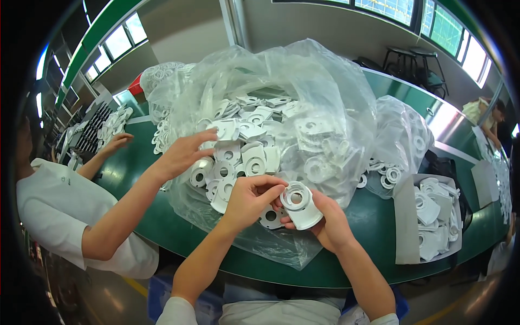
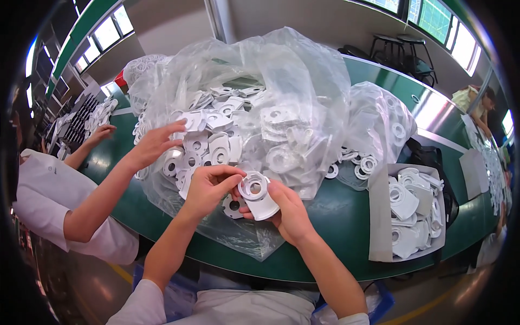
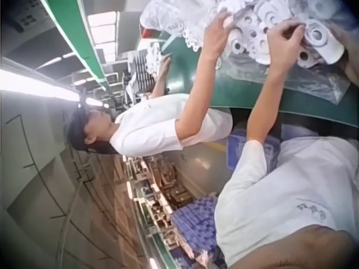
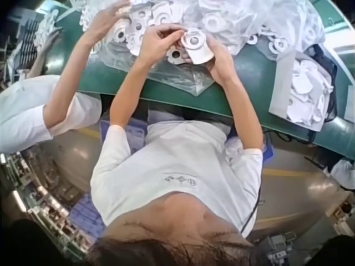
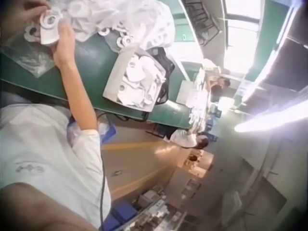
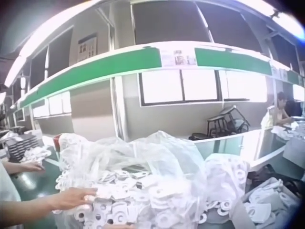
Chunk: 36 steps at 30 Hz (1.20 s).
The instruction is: Assembling small white plastic components by hand at a factory workbench.
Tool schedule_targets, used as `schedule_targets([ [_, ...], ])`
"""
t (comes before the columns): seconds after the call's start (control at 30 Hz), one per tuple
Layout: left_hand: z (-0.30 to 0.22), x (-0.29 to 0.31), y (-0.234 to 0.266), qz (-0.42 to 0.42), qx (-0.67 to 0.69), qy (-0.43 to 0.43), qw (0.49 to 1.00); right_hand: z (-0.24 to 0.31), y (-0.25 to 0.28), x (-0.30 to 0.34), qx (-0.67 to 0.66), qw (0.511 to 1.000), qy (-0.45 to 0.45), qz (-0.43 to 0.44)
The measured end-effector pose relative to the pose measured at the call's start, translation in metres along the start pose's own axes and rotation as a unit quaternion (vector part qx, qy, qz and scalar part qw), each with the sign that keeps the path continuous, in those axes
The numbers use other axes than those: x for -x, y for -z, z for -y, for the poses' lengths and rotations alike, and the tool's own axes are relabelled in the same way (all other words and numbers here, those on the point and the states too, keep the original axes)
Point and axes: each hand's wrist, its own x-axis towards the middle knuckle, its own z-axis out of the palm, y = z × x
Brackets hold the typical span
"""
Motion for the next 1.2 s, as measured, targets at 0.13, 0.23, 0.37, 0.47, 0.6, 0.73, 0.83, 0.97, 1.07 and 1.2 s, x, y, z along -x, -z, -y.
schedule_targets([
  [0.13,-0.002,0.001,0.0,0.006,-0.029,0.006,1.0,0.001,-0.001,0.001,0.028,1.0,0.008,-0.003],
  [0.23,-0.003,0.004,-0.004,0.016,-0.052,0.002,0.999,-0.001,-0.001,0.0,0.056,0.998,0.008,-0.012],
  [0.37,-0.005,0.005,-0.005,-0.018,-0.121,-0.092,0.988,-0.004,-0.001,0.0,0.05,0.999,0.015,-0.013],
  [0.47,-0.002,0.004,-0.002,-0.058,-0.108,-0.09,0.988,-0.001,-0.004,0.002,0.06,0.997,0.037,-0.02],
  [0.6,0.002,0.008,0.002,-0.038,-0.061,-0.03,0.997,-0.002,0.0,0.001,0.05,0.998,0.036,-0.014],
  [0.73,0.005,0.009,-0.004,0.001,-0.044,0.002,0.999,-0.002,0.004,0.002,0.041,0.998,0.03,-0.026],
  [0.83,0.005,0.01,-0.006,0.01,-0.058,-0.008,0.998,-0.003,0.004,0.001,0.045,0.998,0.027,-0.023],
  [0.97,0.008,0.01,-0.005,0.021,-0.082,-0.022,0.996,-0.002,0.003,0.001,0.021,0.999,0.021,-0.023],
  [1.07,0.006,0.011,-0.006,0.024,-0.093,-0.037,0.995,-0.003,0.005,0.001,0.026,0.999,0.029,-0.024],
  [1.2,0.005,0.013,-0.009,0.015,-0.036,0.008,0.999,-0.004,0.003,0.002,0.05,0.997,0.043,-0.028],
])
